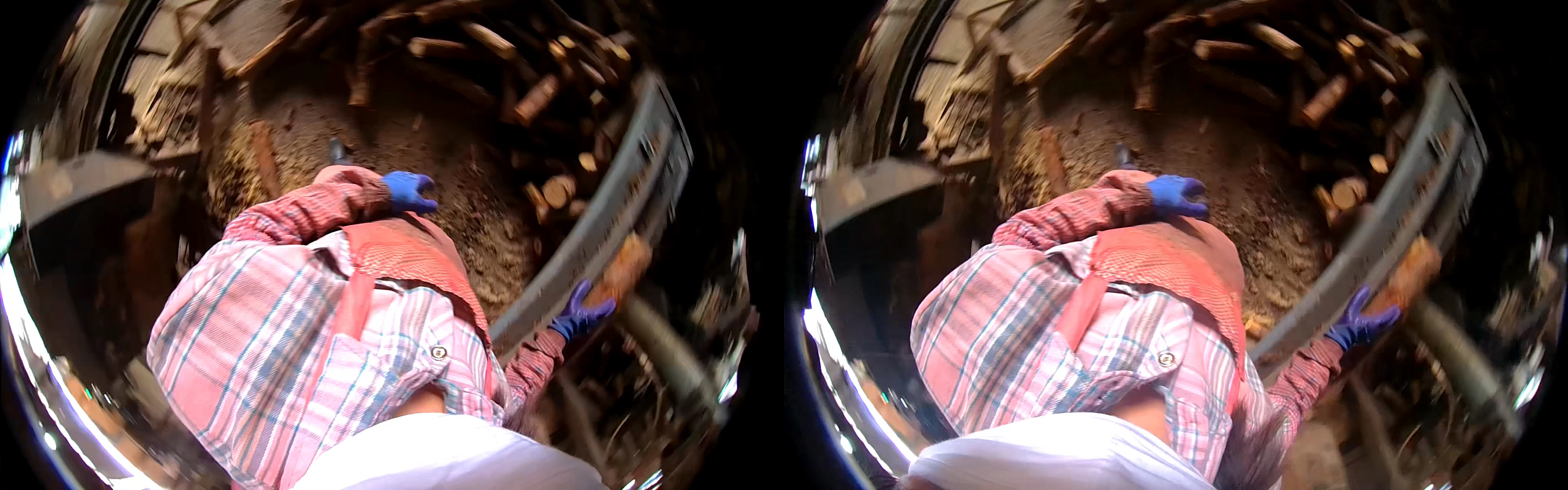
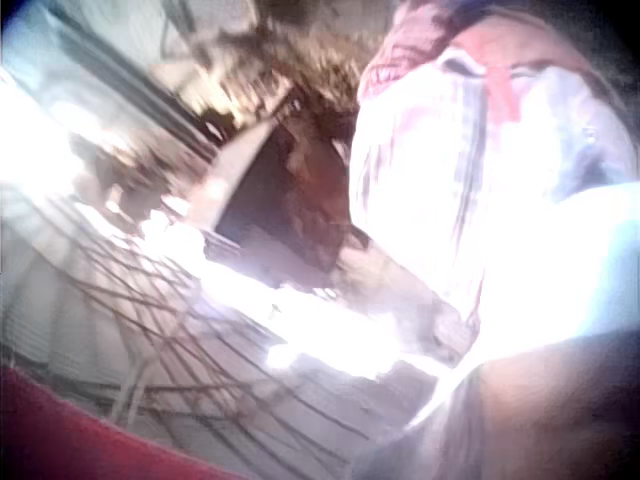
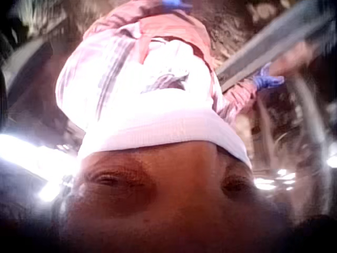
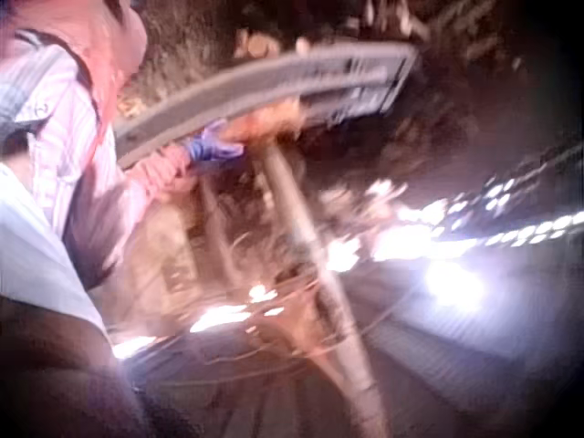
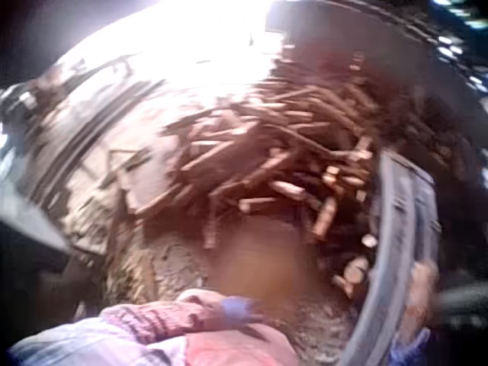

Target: The person repeatedly picks up logs from a pile and feeds them into a wood chipper. They handle the logs one at a time, positioning them on the machine's feed table before they are pulled in.

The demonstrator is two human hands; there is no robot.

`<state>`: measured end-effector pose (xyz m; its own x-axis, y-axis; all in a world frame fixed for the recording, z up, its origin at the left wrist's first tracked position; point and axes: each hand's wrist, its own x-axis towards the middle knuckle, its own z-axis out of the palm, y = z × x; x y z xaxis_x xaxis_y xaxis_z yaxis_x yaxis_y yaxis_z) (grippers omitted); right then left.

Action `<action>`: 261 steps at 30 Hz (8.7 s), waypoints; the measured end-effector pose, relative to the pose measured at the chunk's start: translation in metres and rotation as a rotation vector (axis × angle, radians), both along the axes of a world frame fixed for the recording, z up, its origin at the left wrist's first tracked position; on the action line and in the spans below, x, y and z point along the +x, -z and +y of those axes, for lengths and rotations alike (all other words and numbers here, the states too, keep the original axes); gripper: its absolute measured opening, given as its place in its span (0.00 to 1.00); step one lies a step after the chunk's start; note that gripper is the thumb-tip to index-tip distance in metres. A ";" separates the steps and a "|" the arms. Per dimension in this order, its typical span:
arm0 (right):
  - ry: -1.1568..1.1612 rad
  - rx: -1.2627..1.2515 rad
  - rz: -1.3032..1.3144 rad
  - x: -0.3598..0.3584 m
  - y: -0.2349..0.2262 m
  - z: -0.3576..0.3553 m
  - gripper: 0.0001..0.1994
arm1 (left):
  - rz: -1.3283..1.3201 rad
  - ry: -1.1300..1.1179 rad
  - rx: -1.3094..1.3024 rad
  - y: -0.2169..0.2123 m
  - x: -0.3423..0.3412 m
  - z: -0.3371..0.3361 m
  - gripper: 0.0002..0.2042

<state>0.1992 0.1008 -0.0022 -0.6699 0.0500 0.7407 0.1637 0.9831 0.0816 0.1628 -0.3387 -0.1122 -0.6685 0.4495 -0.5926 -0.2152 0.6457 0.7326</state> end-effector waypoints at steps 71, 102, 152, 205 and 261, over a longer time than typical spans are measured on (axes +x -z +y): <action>0.118 -3.427 -1.499 -0.197 0.411 -0.784 0.28 | -0.970 -1.278 0.635 0.170 -0.125 -0.527 0.30; 0.579 -0.468 -0.764 0.041 -0.032 0.143 0.52 | 0.066 0.227 0.287 -0.060 -0.013 0.054 0.31; 0.034 -1.064 -1.906 -0.377 0.647 -0.869 0.24 | -0.772 -2.185 0.306 0.717 -0.167 -0.960 0.46; -0.568 -1.854 -0.219 0.045 0.010 -0.160 0.33 | -0.066 0.026 1.222 -0.088 -0.054 0.096 0.29; 0.918 -1.012 -1.693 -0.101 0.350 -0.534 0.11 | -0.577 -0.659 -0.889 0.707 0.049 -0.741 0.53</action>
<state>0.0977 -0.4328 -0.3521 -0.0470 0.5362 -0.8428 0.8347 0.4846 0.2618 0.2116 -1.0798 -0.8190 -0.1556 -0.5787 -0.8006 -0.8304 0.5156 -0.2113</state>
